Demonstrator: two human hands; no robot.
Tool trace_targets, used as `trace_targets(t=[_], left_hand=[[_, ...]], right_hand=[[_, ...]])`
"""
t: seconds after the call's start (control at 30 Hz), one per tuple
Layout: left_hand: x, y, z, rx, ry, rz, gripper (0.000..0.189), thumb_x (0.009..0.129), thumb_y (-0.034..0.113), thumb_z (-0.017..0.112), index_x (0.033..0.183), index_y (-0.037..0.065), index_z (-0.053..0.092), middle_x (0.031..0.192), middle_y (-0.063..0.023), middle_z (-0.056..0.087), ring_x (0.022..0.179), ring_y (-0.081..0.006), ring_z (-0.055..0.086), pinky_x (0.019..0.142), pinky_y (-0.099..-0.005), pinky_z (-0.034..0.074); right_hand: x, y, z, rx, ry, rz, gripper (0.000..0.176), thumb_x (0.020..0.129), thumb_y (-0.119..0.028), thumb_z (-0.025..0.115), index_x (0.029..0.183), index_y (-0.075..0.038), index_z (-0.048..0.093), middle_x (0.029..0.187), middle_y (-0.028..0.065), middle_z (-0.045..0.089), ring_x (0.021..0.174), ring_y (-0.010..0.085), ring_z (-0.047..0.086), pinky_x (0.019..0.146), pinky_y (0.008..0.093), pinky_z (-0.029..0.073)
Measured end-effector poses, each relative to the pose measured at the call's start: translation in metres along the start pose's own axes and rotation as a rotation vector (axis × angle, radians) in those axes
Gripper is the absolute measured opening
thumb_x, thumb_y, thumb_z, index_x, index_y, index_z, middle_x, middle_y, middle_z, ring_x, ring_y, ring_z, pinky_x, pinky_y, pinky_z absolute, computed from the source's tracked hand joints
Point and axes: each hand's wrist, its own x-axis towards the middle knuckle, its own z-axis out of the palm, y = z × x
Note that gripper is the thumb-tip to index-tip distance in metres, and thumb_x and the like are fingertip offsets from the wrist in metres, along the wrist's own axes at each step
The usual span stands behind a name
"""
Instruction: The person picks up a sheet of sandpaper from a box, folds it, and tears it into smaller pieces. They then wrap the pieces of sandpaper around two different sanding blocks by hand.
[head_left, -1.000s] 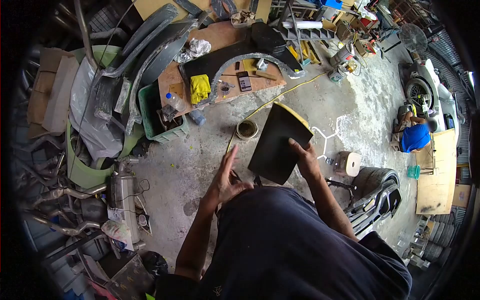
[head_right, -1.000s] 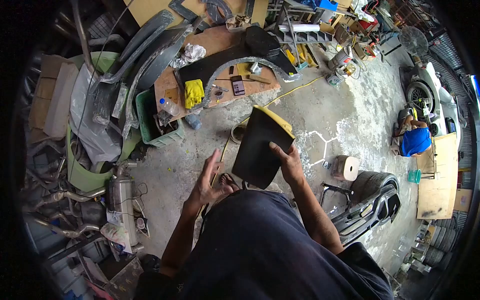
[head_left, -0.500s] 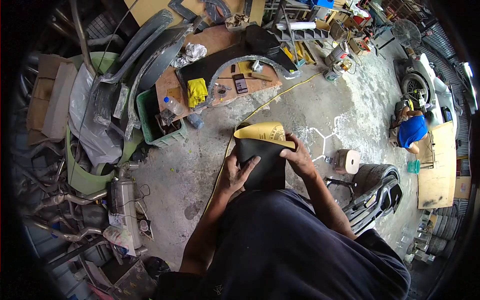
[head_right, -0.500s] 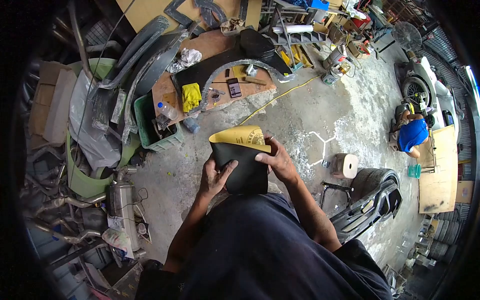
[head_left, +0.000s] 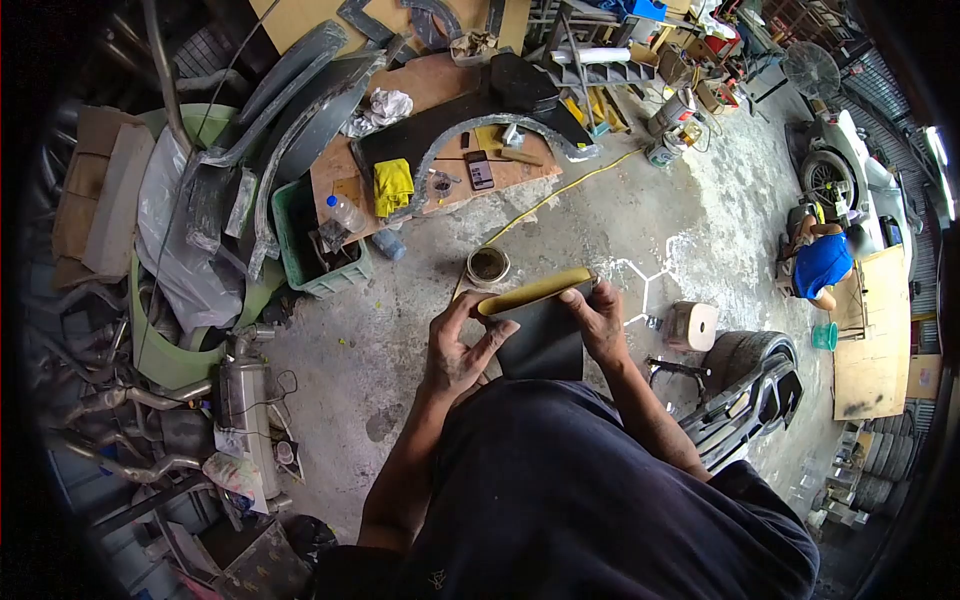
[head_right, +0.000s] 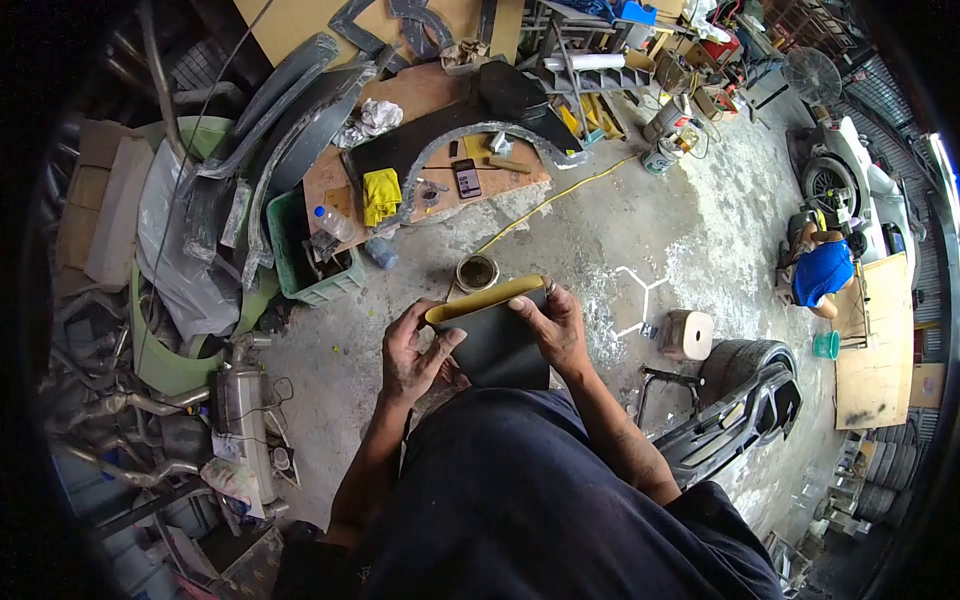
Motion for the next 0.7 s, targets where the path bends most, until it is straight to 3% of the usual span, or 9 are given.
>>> trace_targets(t=[0.13,0.2,0.3,0.47,0.7], left_hand=[[0.005,0.003,0.002,0.018,0.016,0.042,0.031,0.087,0.017,0.073,0.107,-0.001,0.059,0.093,-0.0069,0.061,0.087,-0.0129,0.058,0.08,-0.0269,0.046],[0.008,0.009,0.003,0.016,0.084,0.119,0.03,0.086,0.021,0.074,0.104,0.001,0.064,0.093,-0.0103,0.067,0.085,-0.0198,0.064,0.077,-0.0308,0.05],[0.008,0.011,-0.005,-0.008,0.11,0.153,0.029,0.086,0.021,0.074,0.105,0.001,0.065,0.094,-0.0106,0.066,0.083,-0.0194,0.064,0.076,-0.0304,0.05],[0.004,0.016,-0.012,0.01,0.059,0.093,0.014,0.087,0.005,0.071,0.097,-0.003,0.066,0.09,-0.0092,0.065,0.081,-0.0147,0.059,0.075,-0.0267,0.048],[0.005,0.016,-0.012,0.052,0.091,0.158,0.014,0.084,0.008,0.073,0.094,0.001,0.067,0.087,-0.0077,0.068,0.078,-0.0185,0.064,0.071,-0.0294,0.051]], right_hand=[[0.003,0.004,-0.002,-0.013,0.001,-0.112,0.019,0.09,-0.012,0.07,0.107,-0.002,0.065,0.092,-0.0024,0.066,0.083,0.006,0.058,0.075,0.0235,0.047],[0.002,-0.002,-0.004,-0.029,-0.02,-0.085,0.02,0.09,-0.011,0.07,0.107,-0.002,0.065,0.092,-0.0016,0.066,0.084,0.0064,0.058,0.076,0.0238,0.047],[0.0,0.0,-0.011,-0.12,-0.05,-0.07,0.021,0.089,-0.011,0.07,0.106,-0.001,0.064,0.093,0.0003,0.067,0.085,0.0075,0.058,0.077,0.0241,0.047],[-0.002,0.0,-0.006,-0.173,-0.054,-0.138,0.023,0.089,-0.011,0.071,0.107,0.0,0.063,0.092,0.0026,0.067,0.086,0.009,0.059,0.078,0.0246,0.047],[-0.004,0.003,-0.013,-0.128,-0.141,-0.145,0.028,0.086,-0.015,0.074,0.108,-0.002,0.063,0.09,0.0009,0.066,0.087,0.0086,0.058,0.079,0.0252,0.046]])
